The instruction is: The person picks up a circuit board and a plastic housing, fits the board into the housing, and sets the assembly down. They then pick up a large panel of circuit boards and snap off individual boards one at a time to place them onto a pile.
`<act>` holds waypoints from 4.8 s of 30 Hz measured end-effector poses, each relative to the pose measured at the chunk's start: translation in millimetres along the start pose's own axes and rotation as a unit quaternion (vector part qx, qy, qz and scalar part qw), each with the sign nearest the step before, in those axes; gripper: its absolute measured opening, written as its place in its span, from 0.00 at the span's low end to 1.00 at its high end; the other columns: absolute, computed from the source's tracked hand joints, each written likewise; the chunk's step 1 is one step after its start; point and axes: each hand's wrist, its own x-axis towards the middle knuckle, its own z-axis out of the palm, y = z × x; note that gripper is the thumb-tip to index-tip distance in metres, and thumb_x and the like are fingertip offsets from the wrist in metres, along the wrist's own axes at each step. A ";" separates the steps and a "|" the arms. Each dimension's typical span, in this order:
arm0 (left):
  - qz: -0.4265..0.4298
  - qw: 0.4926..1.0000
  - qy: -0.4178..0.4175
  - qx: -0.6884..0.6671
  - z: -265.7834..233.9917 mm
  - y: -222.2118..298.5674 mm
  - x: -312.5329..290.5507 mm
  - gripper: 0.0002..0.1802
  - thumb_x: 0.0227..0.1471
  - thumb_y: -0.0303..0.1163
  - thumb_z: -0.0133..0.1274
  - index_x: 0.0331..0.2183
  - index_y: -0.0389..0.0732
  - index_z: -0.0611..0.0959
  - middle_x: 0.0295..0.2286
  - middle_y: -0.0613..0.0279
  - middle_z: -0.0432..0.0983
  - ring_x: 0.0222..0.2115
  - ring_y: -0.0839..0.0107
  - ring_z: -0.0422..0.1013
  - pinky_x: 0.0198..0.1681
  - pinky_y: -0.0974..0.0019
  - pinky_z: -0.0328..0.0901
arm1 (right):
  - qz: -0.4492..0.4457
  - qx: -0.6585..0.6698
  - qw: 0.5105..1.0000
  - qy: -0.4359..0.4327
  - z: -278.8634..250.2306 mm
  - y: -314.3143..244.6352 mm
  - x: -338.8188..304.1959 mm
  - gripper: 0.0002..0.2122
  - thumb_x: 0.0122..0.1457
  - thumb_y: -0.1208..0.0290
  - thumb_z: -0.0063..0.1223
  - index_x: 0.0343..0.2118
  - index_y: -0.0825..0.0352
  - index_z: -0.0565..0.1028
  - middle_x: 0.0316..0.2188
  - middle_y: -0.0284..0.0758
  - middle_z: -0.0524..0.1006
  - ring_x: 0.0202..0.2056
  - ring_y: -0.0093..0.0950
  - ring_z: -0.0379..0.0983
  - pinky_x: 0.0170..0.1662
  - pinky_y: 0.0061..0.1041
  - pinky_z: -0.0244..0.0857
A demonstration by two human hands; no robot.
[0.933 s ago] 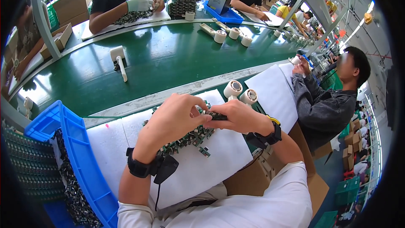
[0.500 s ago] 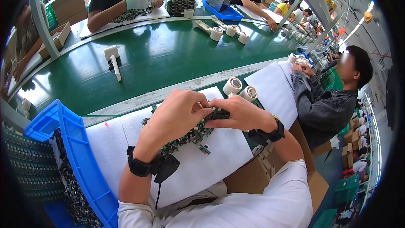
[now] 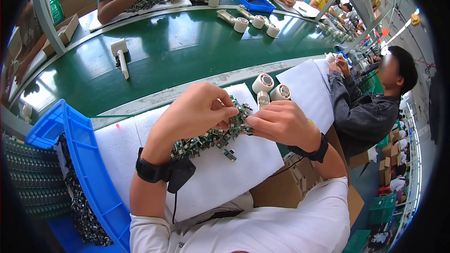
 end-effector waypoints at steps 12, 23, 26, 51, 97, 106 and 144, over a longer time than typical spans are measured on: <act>0.141 0.974 -0.032 0.177 10.3 -0.2 -0.5 0.16 0.52 0.39 0.63 0.36 0.35 0.86 0.23 0.51 0.80 0.23 0.59 0.76 0.30 0.62 0.70 | 0.155 0.186 0.966 -0.087 3.1 9.5 0.9 0.14 0.58 0.59 0.62 0.32 0.67 0.77 0.21 0.39 0.75 0.24 0.39 0.74 0.29 0.33 0.66; 0.073 0.988 0.042 0.128 10.5 -6.4 5.8 0.12 0.56 0.34 0.60 0.36 0.33 0.86 0.20 0.56 0.79 0.20 0.73 0.76 0.25 0.69 0.68 | 0.096 0.002 0.995 -0.003 11.8 0.9 4.1 0.16 0.55 0.58 0.65 0.28 0.65 0.73 0.17 0.35 0.72 0.22 0.34 0.73 0.26 0.30 0.66; 0.038 0.994 0.043 0.092 9.0 -2.9 5.7 0.11 0.55 0.33 0.59 0.36 0.34 0.86 0.20 0.53 0.80 0.21 0.69 0.77 0.27 0.67 0.69 | 0.045 -0.058 0.997 0.031 11.9 -2.1 2.0 0.14 0.53 0.60 0.68 0.28 0.65 0.74 0.18 0.33 0.72 0.21 0.32 0.72 0.26 0.29 0.65; 0.177 0.951 0.046 0.249 28.4 -6.3 -0.1 0.13 0.53 0.36 0.59 0.34 0.35 0.85 0.22 0.47 0.79 0.22 0.54 0.75 0.30 0.58 0.69 | 0.178 0.136 0.975 -0.002 9.9 6.1 0.5 0.14 0.51 0.67 0.69 0.34 0.67 0.74 0.27 0.37 0.79 0.30 0.35 0.79 0.34 0.29 0.71; 0.002 0.995 -0.071 -0.075 22.0 4.7 -1.1 0.14 0.59 0.31 0.55 0.31 0.27 0.83 0.20 0.50 0.78 0.24 0.70 0.81 0.26 0.68 0.73 | -0.097 -0.229 0.968 0.037 -24.7 -20.1 -21.0 0.17 0.52 0.58 0.69 0.28 0.65 0.71 0.18 0.27 0.71 0.19 0.23 0.68 0.25 0.20 0.61; 0.194 0.927 0.113 0.301 27.5 -30.9 17.6 0.12 0.57 0.32 0.55 0.34 0.31 0.85 0.28 0.48 0.81 0.29 0.51 0.77 0.37 0.58 0.71 | -0.021 -0.185 0.982 0.026 -20.6 -18.1 -40.8 0.16 0.50 0.62 0.71 0.27 0.64 0.72 0.18 0.27 0.72 0.18 0.24 0.67 0.24 0.21 0.60; 0.236 0.961 0.061 0.133 53.5 -3.8 10.8 0.12 0.54 0.32 0.61 0.36 0.33 0.84 0.25 0.48 0.81 0.27 0.58 0.80 0.34 0.65 0.73 | 0.146 0.100 0.979 0.104 -14.4 -4.5 -15.8 0.32 0.46 0.65 0.74 0.51 0.64 0.66 0.23 0.37 0.80 0.25 0.31 0.79 0.31 0.25 0.70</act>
